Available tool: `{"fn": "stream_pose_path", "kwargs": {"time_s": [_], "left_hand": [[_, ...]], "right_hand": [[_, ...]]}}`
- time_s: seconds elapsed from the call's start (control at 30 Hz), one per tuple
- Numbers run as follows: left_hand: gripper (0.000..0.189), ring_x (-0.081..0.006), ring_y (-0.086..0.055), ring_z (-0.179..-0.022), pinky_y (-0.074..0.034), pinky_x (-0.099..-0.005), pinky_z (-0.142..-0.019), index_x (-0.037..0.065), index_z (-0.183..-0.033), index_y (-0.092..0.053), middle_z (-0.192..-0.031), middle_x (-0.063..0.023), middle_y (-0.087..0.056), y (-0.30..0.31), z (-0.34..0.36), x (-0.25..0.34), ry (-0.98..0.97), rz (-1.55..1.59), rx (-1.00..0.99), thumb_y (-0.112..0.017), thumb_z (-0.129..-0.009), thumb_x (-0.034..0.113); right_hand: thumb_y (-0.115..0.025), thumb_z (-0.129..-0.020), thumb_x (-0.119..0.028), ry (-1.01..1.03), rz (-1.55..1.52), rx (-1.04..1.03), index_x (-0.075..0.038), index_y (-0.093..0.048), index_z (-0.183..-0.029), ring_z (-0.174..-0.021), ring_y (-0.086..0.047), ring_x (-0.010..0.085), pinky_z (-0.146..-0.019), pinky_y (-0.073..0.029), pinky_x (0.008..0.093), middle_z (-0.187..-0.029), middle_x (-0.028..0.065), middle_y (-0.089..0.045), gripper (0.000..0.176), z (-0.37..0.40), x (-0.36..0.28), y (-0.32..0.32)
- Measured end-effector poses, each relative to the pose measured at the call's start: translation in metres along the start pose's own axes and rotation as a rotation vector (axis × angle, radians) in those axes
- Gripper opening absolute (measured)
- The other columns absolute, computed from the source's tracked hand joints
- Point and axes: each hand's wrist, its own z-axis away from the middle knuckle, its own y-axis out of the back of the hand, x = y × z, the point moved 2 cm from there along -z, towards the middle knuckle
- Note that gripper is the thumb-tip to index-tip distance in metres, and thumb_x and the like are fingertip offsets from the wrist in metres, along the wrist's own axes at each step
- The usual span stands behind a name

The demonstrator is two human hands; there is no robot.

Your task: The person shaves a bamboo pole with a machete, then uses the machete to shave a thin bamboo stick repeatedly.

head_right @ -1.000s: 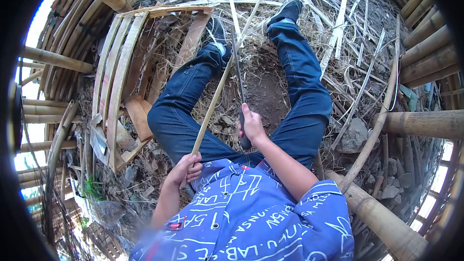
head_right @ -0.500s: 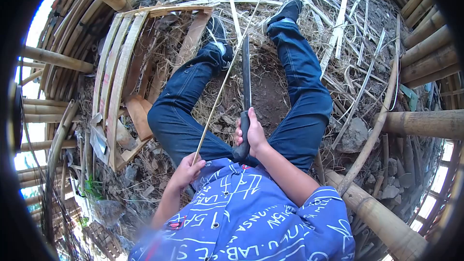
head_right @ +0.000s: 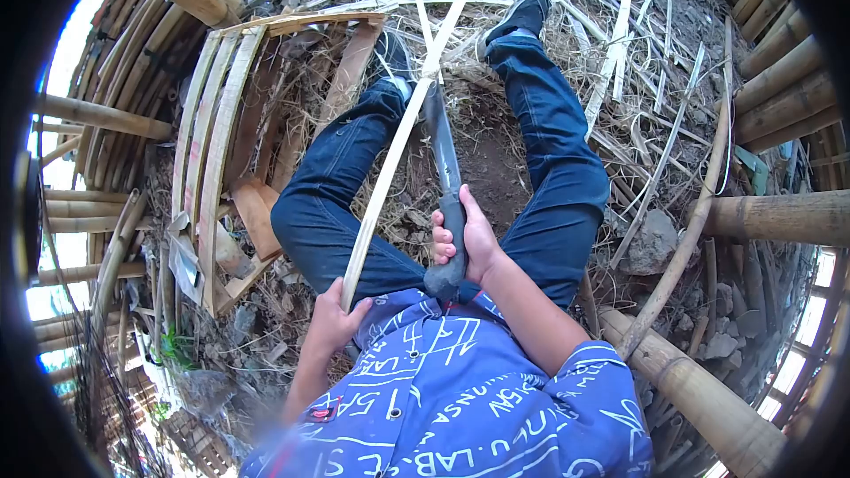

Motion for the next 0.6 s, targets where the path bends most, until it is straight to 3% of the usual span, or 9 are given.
{"fn": "stream_pose_path", "kwargs": {"time_s": [0.03, 0.1, 0.3, 0.43, 0.6], "left_hand": [[0.04, -0.0286, -0.047, -0.046, -0.042, -0.039, -0.048, -0.003, -0.087, -0.052, -0.056, -0.0203, -0.051, 0.004, 0.001, 0.003, 0.002, -0.002, 0.003, -0.076, -0.077, 0.027], [0.039, -0.0374, -0.053, -0.049, -0.043, -0.041, -0.049, -0.002, -0.084, -0.05, -0.057, -0.0225, -0.052, 0.011, 0.002, 0.012, 0.002, -0.044, 0.003, -0.075, -0.078, 0.027], [0.038, -0.0439, -0.061, -0.061, -0.046, -0.0441, -0.053, -0.001, -0.084, -0.049, -0.06, -0.0253, -0.055, 0.014, 0.006, 0.037, -0.12, -0.111, 0.003, -0.074, -0.078, 0.027], [0.035, -0.0435, -0.06, -0.06, -0.046, -0.0446, -0.051, -0.001, -0.086, -0.05, -0.062, -0.0258, -0.056, 0.022, -0.004, 0.05, -0.082, -0.081, 0.002, -0.074, -0.077, 0.024], [0.034, -0.0423, -0.053, -0.052, -0.042, -0.0415, -0.048, 0.0, -0.084, -0.048, -0.058, -0.0222, -0.051, 0.034, -0.012, 0.051, -0.113, -0.058, 0.098, -0.074, -0.078, 0.021]], "right_hand": [[-0.035, -0.091, -0.072, 0.021, -0.026, -0.02, -0.013, -0.046, -0.08, -0.039, -0.038, 0.0084, -0.043, -0.036, 0.026, -0.053, -0.0047, -0.04, 0.062, -0.003, -0.003, 0.001], [-0.035, -0.091, -0.072, 0.055, -0.043, -0.015, -0.013, -0.046, -0.08, -0.039, -0.039, 0.0081, -0.043, -0.036, 0.0257, -0.053, -0.0047, -0.04, 0.061, -0.006, -0.01, 0.001], [-0.036, -0.091, -0.072, 0.017, 0.12, 0.079, -0.013, -0.047, -0.081, -0.039, -0.039, 0.0085, -0.043, -0.035, 0.0255, -0.054, -0.0046, -0.041, 0.061, -0.006, -0.014, 0.008], [-0.036, -0.091, -0.072, 0.007, 0.114, -0.018, -0.013, -0.047, -0.082, -0.039, -0.039, 0.0087, -0.043, -0.035, 0.0255, -0.054, -0.0045, -0.041, 0.061, -0.005, -0.011, 0.007], [-0.036, -0.091, -0.072, -0.063, 0.258, 0.091, -0.013, -0.047, -0.082, -0.04, -0.038, 0.0077, -0.044, -0.035, 0.0253, -0.055, -0.0042, -0.042, 0.06, 0.0, 0.0, 0.007]]}}
